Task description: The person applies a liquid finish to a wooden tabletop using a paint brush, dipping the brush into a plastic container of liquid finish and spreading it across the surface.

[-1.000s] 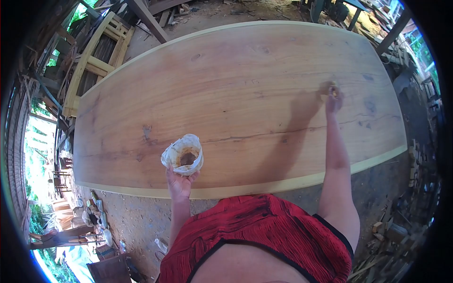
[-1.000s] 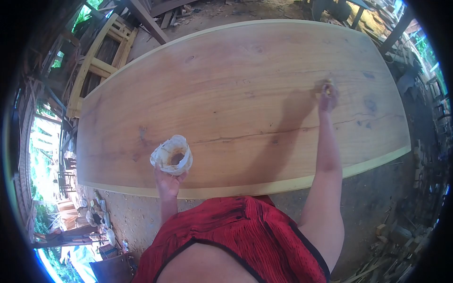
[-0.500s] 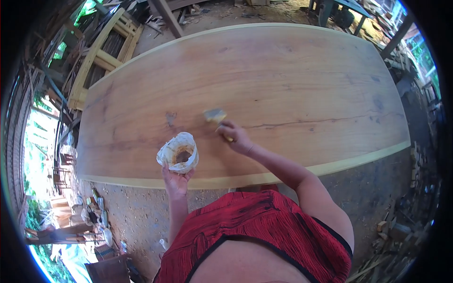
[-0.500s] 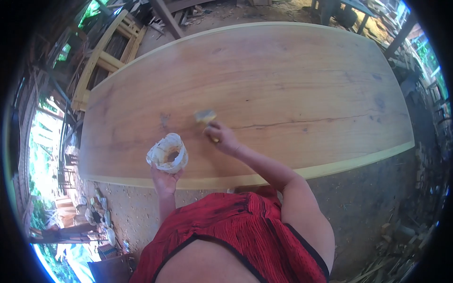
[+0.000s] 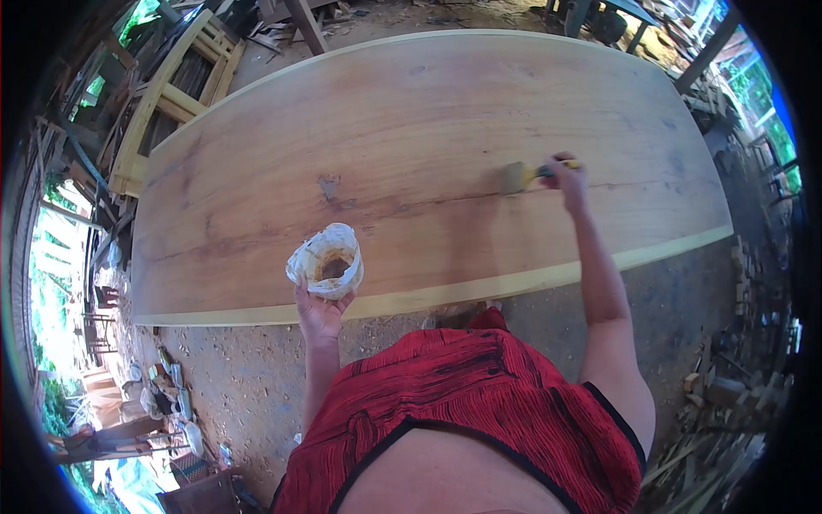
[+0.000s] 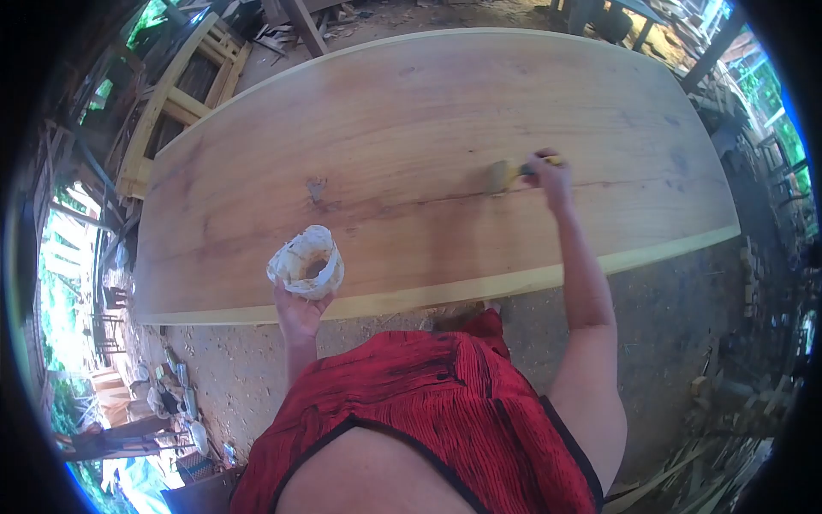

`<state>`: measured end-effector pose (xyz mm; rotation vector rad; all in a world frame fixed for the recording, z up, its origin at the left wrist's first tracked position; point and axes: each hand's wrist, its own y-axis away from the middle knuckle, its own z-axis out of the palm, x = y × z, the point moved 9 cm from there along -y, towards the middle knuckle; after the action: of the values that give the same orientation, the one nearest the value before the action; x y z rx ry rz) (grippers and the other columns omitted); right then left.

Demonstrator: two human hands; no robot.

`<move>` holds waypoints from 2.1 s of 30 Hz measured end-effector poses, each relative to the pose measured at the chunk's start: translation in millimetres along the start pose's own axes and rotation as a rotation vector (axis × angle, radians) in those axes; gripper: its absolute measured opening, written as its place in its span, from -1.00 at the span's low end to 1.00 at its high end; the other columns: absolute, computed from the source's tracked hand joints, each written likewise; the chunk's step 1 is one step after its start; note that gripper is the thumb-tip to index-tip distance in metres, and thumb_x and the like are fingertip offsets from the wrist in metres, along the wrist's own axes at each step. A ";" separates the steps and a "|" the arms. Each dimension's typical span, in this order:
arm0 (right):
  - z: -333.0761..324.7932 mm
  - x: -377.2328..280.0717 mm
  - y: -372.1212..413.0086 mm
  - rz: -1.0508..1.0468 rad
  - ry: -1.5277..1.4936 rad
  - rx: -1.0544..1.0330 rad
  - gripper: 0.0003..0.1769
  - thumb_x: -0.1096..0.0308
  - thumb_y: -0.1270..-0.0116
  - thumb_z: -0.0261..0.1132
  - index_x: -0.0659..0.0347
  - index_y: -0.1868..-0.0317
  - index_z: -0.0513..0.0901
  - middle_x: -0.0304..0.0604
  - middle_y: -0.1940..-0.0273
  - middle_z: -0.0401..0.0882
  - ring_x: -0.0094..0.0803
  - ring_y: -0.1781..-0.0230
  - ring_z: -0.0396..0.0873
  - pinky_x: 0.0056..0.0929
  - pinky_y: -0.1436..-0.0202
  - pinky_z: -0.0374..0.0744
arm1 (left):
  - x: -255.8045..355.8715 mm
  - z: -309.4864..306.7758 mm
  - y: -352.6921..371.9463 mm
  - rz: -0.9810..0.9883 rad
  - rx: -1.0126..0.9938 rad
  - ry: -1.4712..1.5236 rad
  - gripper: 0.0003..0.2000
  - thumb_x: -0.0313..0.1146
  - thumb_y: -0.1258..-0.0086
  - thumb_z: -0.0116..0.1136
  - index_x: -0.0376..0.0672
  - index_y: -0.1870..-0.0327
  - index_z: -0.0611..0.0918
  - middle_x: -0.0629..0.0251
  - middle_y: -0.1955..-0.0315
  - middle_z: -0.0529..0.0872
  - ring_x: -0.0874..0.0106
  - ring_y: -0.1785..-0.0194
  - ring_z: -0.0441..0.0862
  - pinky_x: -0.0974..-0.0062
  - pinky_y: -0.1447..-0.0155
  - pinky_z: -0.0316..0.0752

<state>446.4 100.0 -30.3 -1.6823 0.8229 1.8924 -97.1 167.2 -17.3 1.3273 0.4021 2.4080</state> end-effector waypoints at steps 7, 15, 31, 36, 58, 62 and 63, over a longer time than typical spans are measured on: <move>-89.5 -41.7 8.4 -0.368 1.179 0.396 -0.79 0.10 -0.24 0.19 -0.01 0.24 0.62 0.00 0.39 0.60 -0.06 0.33 0.60 -0.18 0.30 0.56 | -8.6 -6.6 -2.2 -0.039 -0.008 -0.018 -0.27 0.23 -0.23 0.01 0.03 -0.35 0.20 0.14 -0.26 0.30 0.09 -0.22 0.40 0.03 0.05 0.61; 104.9 -8.1 151.0 -0.688 0.923 -0.051 -0.88 0.41 -0.07 0.30 0.02 0.35 0.59 -0.07 0.21 0.57 -0.08 0.28 0.59 -0.22 0.31 0.55 | -7.5 -9.8 -5.4 -0.035 -0.096 -0.016 -0.30 0.21 -0.24 0.00 0.06 -0.34 0.22 0.17 -0.27 0.30 0.09 -0.22 0.40 0.02 0.09 0.63; -110.1 40.9 172.8 0.065 -0.252 0.241 -0.90 0.42 -0.21 0.31 0.24 0.29 0.62 -0.25 0.52 0.59 -0.58 0.53 0.56 -0.69 0.54 0.43 | -50.2 21.9 33.2 -0.054 -0.041 -0.156 -0.25 0.26 -0.16 0.04 0.13 -0.36 0.20 0.23 -0.31 0.27 0.11 -0.28 0.33 -0.02 0.03 0.54; -227.2 6.4 195.3 -0.276 0.261 0.593 -0.89 0.39 -0.23 0.30 0.23 0.26 0.65 -0.22 0.38 0.64 -0.48 0.44 0.59 -0.53 0.35 0.53 | -65.7 26.5 53.1 -0.111 -0.023 -0.206 -0.22 0.27 -0.13 0.06 0.16 -0.37 0.18 0.24 -0.32 0.24 0.12 -0.30 0.30 -0.02 0.01 0.50; -44.1 132.3 317.4 0.026 -0.617 -0.042 -0.86 0.58 -0.13 0.29 0.23 0.29 0.69 -0.19 0.11 0.63 -0.38 0.11 0.57 -0.41 -0.06 0.53 | -90.3 99.9 120.2 -0.162 -0.282 -0.480 -0.13 0.23 -0.08 0.18 0.07 -0.39 0.13 0.18 -0.33 0.19 0.06 -0.32 0.24 -0.04 0.00 0.55; -183.1 132.6 311.9 -0.030 -0.847 0.394 -0.84 0.60 -0.17 0.26 0.28 0.22 0.64 -0.14 0.20 0.64 -0.36 0.17 0.63 -0.48 0.07 0.61 | -89.9 102.0 126.0 -0.161 -0.280 -0.499 -0.14 0.23 -0.10 0.17 0.08 -0.40 0.12 0.18 -0.34 0.15 0.06 -0.34 0.21 -0.07 -0.05 0.51; -214.7 137.5 311.2 -0.077 -0.876 0.493 -0.83 0.59 -0.19 0.24 0.29 0.19 0.62 -0.11 0.19 0.63 -0.34 0.16 0.63 -0.49 0.08 0.62 | -88.1 101.5 128.8 -0.161 -0.288 -0.510 -0.14 0.23 -0.10 0.17 0.08 -0.40 0.12 0.18 -0.34 0.15 0.06 -0.34 0.21 -0.07 -0.05 0.51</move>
<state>362.7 -277.3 -142.3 -0.4891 0.7331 1.8889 10.4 20.6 22.3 1.6269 0.0181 1.8230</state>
